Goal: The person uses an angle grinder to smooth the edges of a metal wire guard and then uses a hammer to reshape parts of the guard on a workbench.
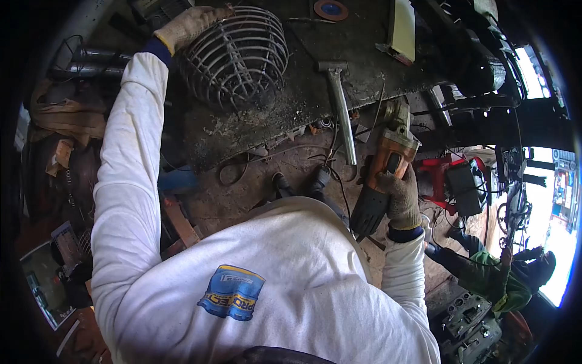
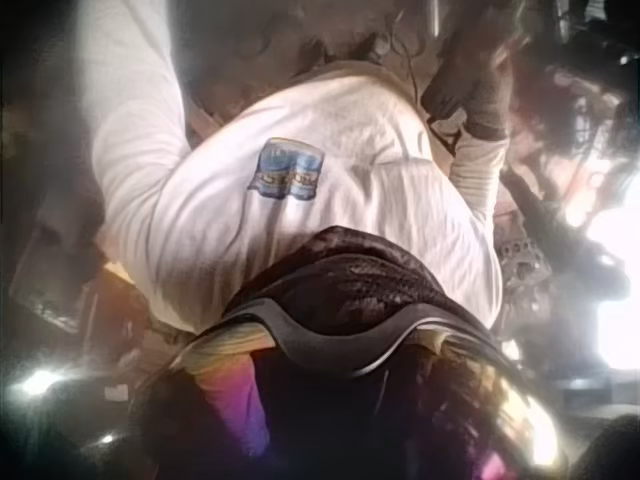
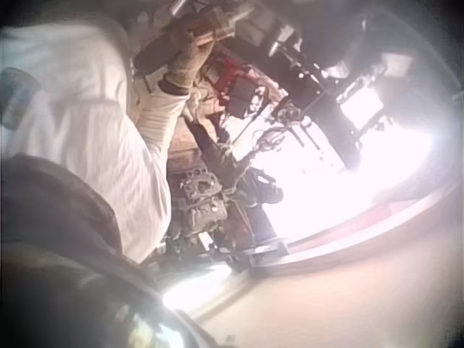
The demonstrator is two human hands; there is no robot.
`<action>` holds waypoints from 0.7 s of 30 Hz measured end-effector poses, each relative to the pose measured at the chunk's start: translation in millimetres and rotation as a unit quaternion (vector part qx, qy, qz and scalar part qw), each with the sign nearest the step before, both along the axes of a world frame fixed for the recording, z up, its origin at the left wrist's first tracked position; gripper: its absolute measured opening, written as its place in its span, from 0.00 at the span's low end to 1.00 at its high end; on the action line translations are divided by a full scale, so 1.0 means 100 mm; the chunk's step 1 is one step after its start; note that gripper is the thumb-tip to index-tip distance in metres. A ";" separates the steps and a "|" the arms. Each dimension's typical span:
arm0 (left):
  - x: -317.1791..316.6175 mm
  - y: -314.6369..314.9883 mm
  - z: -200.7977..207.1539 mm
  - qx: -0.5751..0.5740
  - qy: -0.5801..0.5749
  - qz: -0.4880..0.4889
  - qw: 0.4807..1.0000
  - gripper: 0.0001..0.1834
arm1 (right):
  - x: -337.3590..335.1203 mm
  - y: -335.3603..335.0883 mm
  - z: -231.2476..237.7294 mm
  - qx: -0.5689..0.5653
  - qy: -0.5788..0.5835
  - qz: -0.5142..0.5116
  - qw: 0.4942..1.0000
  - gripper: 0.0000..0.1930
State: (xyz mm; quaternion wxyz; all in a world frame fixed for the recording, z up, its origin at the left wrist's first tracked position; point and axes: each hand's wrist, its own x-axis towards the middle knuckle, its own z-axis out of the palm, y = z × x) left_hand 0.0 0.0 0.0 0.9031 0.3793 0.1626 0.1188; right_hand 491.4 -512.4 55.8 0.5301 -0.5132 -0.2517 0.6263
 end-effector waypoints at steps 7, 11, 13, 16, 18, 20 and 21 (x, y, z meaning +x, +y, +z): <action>1.06 -1.52 1.31 0.472 0.435 0.200 0.740 0.23 | -0.06 0.15 0.16 -0.071 -0.187 0.050 0.978 0.29; 0.80 -1.10 0.87 0.522 0.570 0.189 0.606 0.21 | -0.27 0.32 0.28 -0.037 -0.236 0.140 0.961 0.33; 0.74 -0.99 0.77 0.744 0.526 0.012 0.412 0.18 | -0.25 0.39 0.30 -0.034 -0.270 0.180 0.945 0.36; 1.28 -1.23 1.09 0.611 0.608 0.017 0.506 0.22 | -0.23 0.48 0.35 -0.002 -0.412 0.227 0.882 0.38; 1.02 -1.18 0.99 0.588 0.648 -0.015 0.484 0.25 | -0.31 0.57 0.47 -0.002 -0.421 0.266 0.867 0.38; 1.03 -1.17 0.95 0.618 0.645 -0.021 0.449 0.25 | -0.29 0.63 0.46 -0.013 -0.427 0.290 0.857 0.39; 1.04 -1.16 0.96 0.622 0.642 -0.014 0.448 0.24 | -0.27 0.67 0.45 0.008 -0.435 0.299 0.849 0.39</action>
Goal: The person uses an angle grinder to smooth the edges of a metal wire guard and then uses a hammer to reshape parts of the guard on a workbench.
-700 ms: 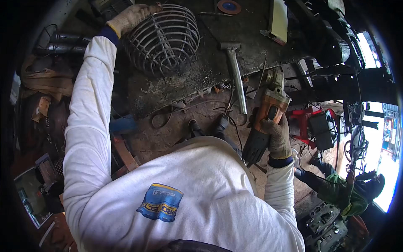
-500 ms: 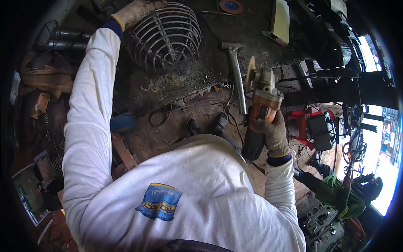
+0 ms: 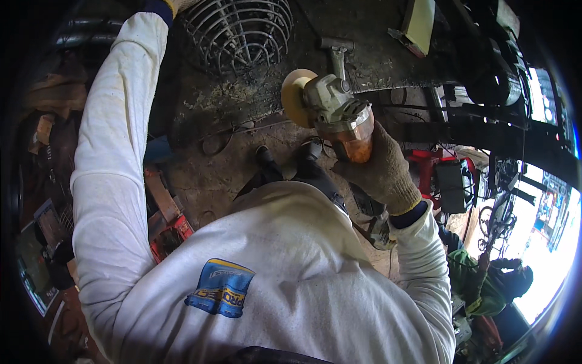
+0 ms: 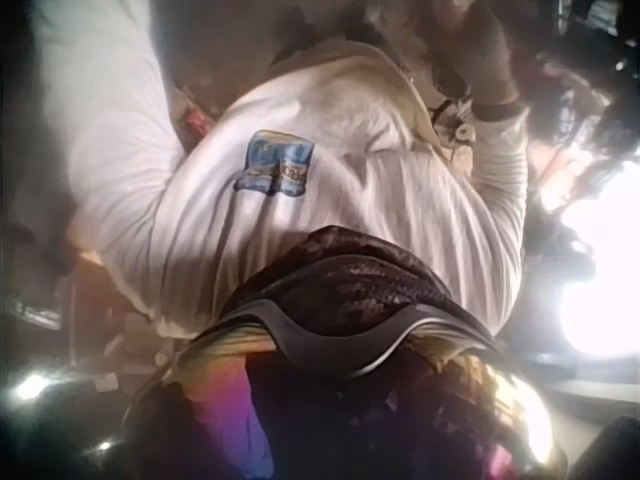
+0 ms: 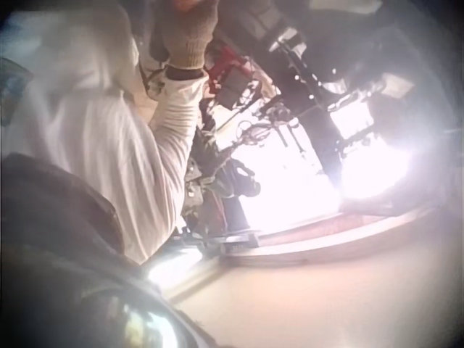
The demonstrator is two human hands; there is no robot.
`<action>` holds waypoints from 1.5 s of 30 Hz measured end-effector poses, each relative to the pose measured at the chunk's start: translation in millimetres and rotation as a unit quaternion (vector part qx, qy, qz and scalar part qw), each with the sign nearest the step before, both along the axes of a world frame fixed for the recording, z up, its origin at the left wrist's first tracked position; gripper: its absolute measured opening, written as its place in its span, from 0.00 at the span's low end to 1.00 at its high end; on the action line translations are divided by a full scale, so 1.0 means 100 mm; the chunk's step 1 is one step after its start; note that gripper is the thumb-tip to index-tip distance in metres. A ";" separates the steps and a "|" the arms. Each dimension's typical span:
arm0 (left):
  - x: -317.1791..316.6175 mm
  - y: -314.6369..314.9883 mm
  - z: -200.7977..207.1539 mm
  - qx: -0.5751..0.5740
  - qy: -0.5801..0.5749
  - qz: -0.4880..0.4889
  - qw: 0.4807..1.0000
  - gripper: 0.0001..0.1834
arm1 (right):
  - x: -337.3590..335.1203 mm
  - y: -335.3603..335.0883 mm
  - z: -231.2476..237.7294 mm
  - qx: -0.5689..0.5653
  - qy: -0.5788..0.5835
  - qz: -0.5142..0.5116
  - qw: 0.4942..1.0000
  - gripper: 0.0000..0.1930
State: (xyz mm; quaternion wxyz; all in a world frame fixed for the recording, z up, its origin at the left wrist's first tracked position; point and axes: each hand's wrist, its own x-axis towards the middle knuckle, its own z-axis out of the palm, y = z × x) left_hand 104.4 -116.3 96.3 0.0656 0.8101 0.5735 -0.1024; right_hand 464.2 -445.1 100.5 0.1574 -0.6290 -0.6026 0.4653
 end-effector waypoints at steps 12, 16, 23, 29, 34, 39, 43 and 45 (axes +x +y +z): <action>0.00 -0.33 0.24 -0.052 -0.286 0.098 0.952 0.17 | 0.17 0.34 -0.09 -0.001 0.026 0.074 0.997 0.39; 0.16 -0.53 0.28 0.044 -0.270 0.158 0.949 0.21 | 0.15 0.39 -0.04 -0.002 -0.011 0.089 0.996 0.40; -0.39 -0.09 -0.29 0.186 -0.108 -0.064 0.974 0.22 | -0.02 0.47 0.00 0.014 -0.089 0.136 0.987 0.41; 0.05 -0.36 0.05 0.115 -0.198 0.143 0.963 0.38 | -0.02 0.51 -0.06 0.032 -0.069 0.133 0.988 0.41; -0.05 -0.36 -0.02 0.164 -0.204 0.135 0.956 0.41 | -0.22 0.42 -0.05 0.034 -0.085 0.136 0.986 0.37; -0.06 -0.36 -0.06 0.154 -0.216 0.124 0.956 0.45 | -0.57 0.37 0.09 0.003 -0.138 0.125 0.983 0.33; -0.08 -0.32 -0.21 0.234 -0.207 0.147 0.939 0.46 | -0.75 0.35 0.10 0.031 -0.158 0.133 0.978 0.37; -0.01 -0.32 -0.12 0.191 -0.204 0.147 0.949 0.46 | -0.80 0.33 0.08 0.036 -0.186 0.133 0.973 0.40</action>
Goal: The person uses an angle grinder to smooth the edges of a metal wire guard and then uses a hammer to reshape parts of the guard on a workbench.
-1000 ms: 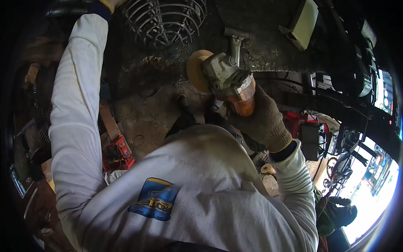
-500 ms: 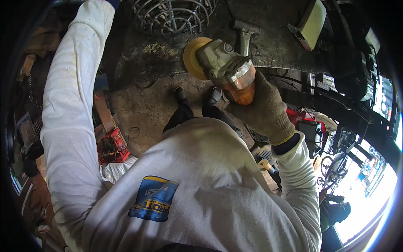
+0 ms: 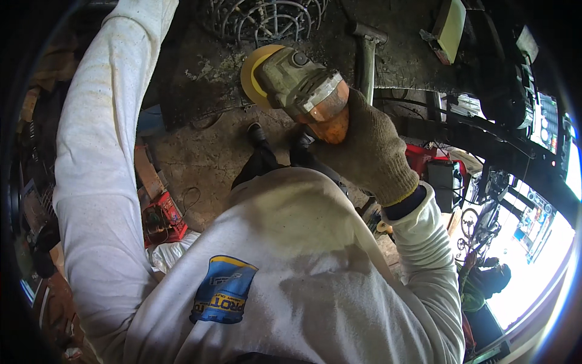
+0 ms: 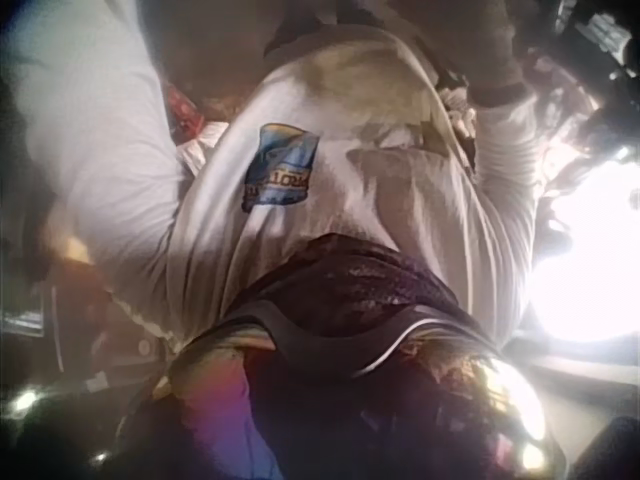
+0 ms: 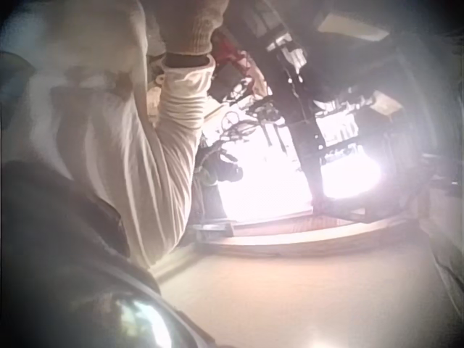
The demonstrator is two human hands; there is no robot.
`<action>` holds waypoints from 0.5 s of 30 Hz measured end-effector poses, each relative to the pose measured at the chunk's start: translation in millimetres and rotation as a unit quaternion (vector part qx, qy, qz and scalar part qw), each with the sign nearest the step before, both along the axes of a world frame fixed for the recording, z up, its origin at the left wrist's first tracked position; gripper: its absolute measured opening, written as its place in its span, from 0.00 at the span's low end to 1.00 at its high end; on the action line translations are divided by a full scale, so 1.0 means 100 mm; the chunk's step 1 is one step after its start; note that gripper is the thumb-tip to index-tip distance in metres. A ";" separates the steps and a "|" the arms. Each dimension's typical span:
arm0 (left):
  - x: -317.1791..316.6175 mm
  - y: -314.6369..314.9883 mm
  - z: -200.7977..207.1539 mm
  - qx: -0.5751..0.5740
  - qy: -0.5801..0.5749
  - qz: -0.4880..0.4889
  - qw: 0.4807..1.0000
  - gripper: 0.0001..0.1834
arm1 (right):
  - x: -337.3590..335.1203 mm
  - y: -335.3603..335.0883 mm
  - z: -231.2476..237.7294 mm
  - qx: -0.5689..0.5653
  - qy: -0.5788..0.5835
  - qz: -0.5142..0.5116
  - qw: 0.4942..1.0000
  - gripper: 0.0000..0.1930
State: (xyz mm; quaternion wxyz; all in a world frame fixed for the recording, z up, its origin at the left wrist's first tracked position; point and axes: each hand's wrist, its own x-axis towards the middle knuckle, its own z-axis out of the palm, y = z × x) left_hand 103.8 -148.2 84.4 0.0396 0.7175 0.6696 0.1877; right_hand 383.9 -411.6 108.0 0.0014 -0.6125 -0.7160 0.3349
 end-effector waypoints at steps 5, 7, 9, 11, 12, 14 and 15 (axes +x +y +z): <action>0.02 -0.08 0.15 -0.066 -0.004 -0.052 0.996 0.46 | -0.15 -0.03 0.03 0.010 -0.012 0.000 1.000 0.41; -0.02 -0.07 0.10 -0.036 -0.009 -0.048 0.998 0.47 | -0.26 -0.02 0.10 0.000 -0.024 -0.012 1.000 0.39; -0.08 0.03 0.05 -0.043 0.041 -0.089 0.994 0.44 | -0.30 -0.02 0.11 -0.009 -0.037 -0.026 0.999 0.37; -0.10 0.10 0.01 -0.050 0.090 -0.131 0.986 0.42 | -0.28 -0.02 0.06 -0.008 -0.026 -0.024 0.999 0.37; -0.04 0.06 0.02 -0.040 0.078 -0.092 0.992 0.39 | -0.27 -0.01 0.03 -0.009 -0.028 -0.027 0.999 0.37; 0.00 0.08 -0.05 -0.031 0.064 -0.055 0.996 0.36 | -0.27 -0.01 0.00 -0.005 -0.023 -0.030 0.999 0.37; -0.04 0.10 -0.12 0.017 0.123 -0.088 0.988 0.34 | -0.29 -0.01 0.01 -0.004 -0.023 -0.027 0.999 0.37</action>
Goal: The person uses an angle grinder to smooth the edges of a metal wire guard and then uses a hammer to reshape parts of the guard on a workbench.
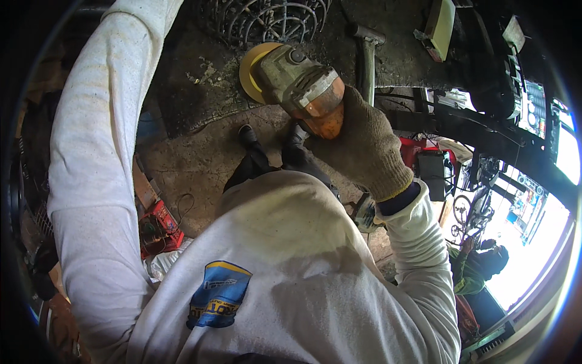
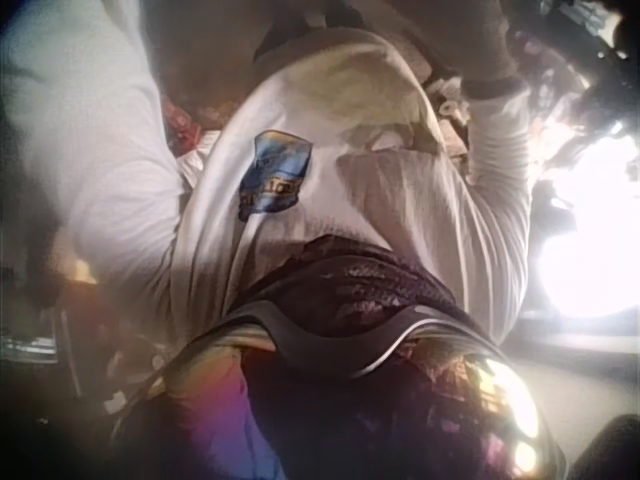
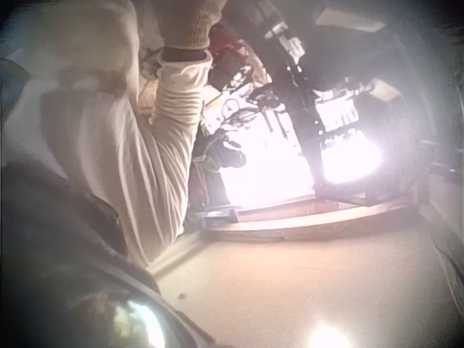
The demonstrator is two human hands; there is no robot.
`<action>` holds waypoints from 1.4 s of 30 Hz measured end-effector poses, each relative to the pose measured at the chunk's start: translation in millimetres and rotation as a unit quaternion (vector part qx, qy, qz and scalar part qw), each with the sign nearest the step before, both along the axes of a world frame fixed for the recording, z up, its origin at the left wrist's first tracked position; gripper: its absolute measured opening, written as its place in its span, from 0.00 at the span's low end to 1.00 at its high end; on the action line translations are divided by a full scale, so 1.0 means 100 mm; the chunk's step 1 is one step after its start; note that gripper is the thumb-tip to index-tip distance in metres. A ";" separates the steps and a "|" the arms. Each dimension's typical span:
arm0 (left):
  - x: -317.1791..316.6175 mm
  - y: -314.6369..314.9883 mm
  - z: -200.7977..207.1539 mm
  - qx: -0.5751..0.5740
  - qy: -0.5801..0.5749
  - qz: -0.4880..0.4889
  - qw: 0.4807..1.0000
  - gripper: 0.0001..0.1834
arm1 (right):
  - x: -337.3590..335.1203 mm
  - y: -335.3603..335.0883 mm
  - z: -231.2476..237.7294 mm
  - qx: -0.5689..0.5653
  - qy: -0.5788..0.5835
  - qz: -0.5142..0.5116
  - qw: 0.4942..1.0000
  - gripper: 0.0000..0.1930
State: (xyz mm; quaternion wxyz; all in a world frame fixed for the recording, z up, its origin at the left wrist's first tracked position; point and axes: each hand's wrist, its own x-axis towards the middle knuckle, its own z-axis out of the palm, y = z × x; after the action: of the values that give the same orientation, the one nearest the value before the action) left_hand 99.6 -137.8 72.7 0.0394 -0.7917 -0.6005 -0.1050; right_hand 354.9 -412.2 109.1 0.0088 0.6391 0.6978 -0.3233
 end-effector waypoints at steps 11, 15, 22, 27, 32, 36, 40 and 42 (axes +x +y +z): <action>-0.02 -0.19 0.17 -0.022 0.104 -0.068 0.992 0.25 | -0.04 0.01 -0.01 0.031 -0.004 0.029 0.999 0.42; 0.02 -0.17 0.19 -0.046 0.107 -0.040 0.992 0.25 | -0.05 0.03 0.01 0.006 -0.015 0.033 0.999 0.42; 0.03 -0.18 0.24 -0.049 0.118 -0.063 0.990 0.25 | -0.06 0.02 0.01 0.027 -0.003 0.034 0.999 0.41; 0.02 -0.17 0.25 -0.057 0.120 -0.074 0.988 0.26 | -0.05 0.02 0.03 0.054 0.007 0.044 0.998 0.40; -0.01 -0.12 0.20 -0.043 0.092 -0.050 0.994 0.26 | -0.05 0.05 0.02 0.012 -0.017 0.037 0.999 0.40; -0.02 -0.15 0.23 -0.061 0.118 -0.073 0.988 0.26 | 0.03 0.04 -0.04 0.046 0.015 0.047 0.998 0.40; -0.04 -0.15 0.16 -0.039 0.108 -0.070 0.991 0.29 | 0.02 0.04 0.00 0.042 0.005 0.036 0.998 0.40; 0.06 -0.20 0.13 -0.034 0.019 0.005 0.999 0.34 | 0.05 0.06 -0.03 0.042 0.018 0.053 0.998 0.40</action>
State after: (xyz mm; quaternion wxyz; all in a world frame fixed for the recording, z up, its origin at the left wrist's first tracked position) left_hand 105.9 -158.1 85.3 0.0239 -0.7916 -0.6066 -0.0692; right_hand 359.8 -405.9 106.1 -0.0134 0.5954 0.7435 -0.3042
